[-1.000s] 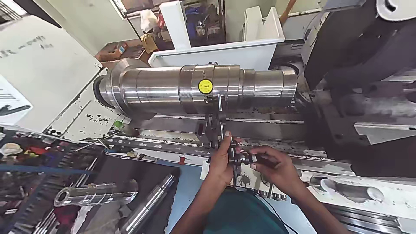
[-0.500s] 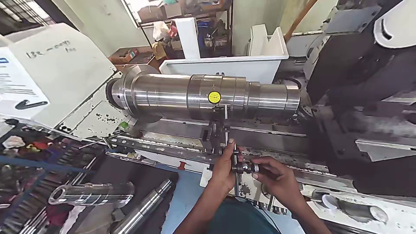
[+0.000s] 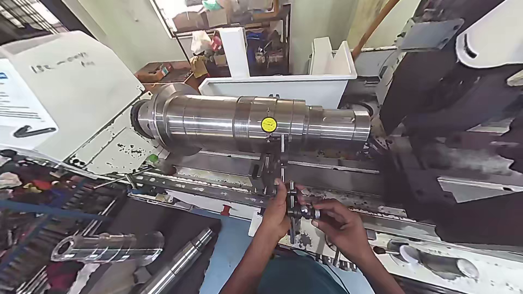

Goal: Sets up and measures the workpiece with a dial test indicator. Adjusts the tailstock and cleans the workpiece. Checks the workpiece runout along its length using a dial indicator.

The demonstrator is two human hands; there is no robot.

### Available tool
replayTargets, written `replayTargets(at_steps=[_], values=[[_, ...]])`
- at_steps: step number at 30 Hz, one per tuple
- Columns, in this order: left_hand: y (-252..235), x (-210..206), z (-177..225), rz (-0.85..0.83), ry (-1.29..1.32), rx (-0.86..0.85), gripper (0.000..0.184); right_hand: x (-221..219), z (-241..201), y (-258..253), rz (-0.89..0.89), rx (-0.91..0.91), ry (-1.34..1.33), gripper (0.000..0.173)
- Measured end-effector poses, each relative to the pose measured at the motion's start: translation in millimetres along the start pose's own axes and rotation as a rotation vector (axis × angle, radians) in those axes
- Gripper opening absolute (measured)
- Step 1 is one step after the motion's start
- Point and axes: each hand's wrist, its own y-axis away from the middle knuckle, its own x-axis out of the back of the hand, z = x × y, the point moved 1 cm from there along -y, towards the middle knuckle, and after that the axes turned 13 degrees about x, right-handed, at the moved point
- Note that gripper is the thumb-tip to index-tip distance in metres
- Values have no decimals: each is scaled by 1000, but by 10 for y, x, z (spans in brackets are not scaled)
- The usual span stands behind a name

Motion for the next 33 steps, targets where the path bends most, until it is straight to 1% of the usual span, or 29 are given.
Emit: replayTargets(at_steps=[10,28,33], values=[[-49,33,-31,-7,45,21,76,-1,27,26,-11,29,20,37],[-62,33,-33,-16,101,62,76,24,29,13,-40,37,52,36],[-70,55,-38,-44,112,57,75,27,54,17,-35,30,34,35]])
